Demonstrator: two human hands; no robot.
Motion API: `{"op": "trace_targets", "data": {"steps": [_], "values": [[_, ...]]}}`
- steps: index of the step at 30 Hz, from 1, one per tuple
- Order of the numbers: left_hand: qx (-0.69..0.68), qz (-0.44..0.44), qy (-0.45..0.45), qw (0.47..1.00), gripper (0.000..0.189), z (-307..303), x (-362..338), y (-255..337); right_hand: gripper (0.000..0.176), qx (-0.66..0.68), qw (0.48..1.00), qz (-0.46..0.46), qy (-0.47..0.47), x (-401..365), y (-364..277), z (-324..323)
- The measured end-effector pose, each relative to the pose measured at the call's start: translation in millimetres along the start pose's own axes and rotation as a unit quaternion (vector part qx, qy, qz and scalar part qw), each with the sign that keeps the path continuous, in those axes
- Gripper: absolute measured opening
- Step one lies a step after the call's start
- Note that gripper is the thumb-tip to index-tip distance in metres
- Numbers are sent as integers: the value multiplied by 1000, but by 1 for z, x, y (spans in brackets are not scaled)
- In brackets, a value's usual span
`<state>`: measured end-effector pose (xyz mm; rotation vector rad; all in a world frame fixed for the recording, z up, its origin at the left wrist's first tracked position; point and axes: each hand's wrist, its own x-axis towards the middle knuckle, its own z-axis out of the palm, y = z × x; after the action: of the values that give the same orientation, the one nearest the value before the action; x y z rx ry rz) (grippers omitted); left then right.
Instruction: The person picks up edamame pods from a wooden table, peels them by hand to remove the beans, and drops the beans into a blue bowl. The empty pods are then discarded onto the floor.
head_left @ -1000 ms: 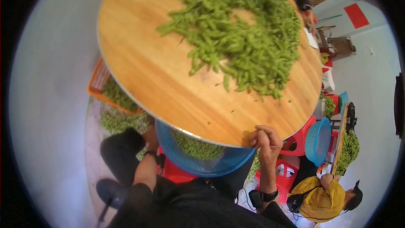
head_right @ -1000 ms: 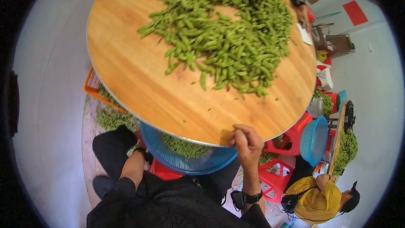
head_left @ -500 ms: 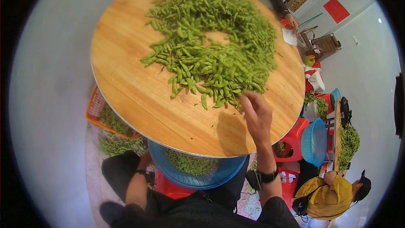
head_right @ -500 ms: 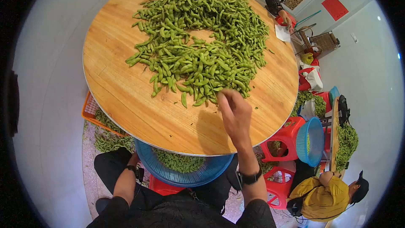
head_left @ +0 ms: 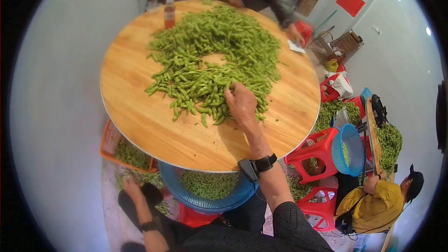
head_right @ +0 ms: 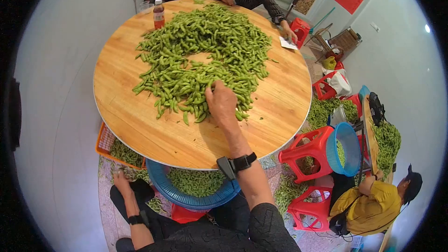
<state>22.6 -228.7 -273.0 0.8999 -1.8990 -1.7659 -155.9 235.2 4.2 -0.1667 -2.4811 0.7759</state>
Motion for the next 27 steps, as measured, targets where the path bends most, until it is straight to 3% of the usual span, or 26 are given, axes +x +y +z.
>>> {"op": "trace_targets", "data": {"steps": [2,6,9,11,13,15,19,20,22,26,27], "values": [[-7,13,-1,1000,14,-14,0,37,27,-14,1000,-15,0,-1,-1,-3],[-97,61,-15,993,13,-2,-44,149,28,118,992,45,-28,-5,-3,-12],[-159,117,-80,977,17,30,-88,225,30,183,979,64,-64,-19,-7,-27],[-144,98,-202,964,23,50,-119,261,31,249,966,23,-69,-37,-7,-34],[-141,73,-258,953,23,78,-148,288,31,317,941,60,-101,-65,-15,-49],[-81,54,-347,933,23,97,-163,301,31,422,884,119,-161,-96,-14,-52],[-66,14,-482,873,20,145,-176,296,27,494,834,164,-185,-144,-14,-54],[-77,5,-497,864,19,156,-177,287,26,501,835,158,-164,-152,-16,-53],[-82,-5,-506,858,19,167,-181,283,25,485,863,62,-131,-159,-11,-48],[-83,-33,-537,839,19,174,-184,280,24,503,850,74,-134,-159,-17,-55],[-83,-35,-537,839,19,175,-185,283,24,478,869,34,-119,-158,-15,-53]]}}
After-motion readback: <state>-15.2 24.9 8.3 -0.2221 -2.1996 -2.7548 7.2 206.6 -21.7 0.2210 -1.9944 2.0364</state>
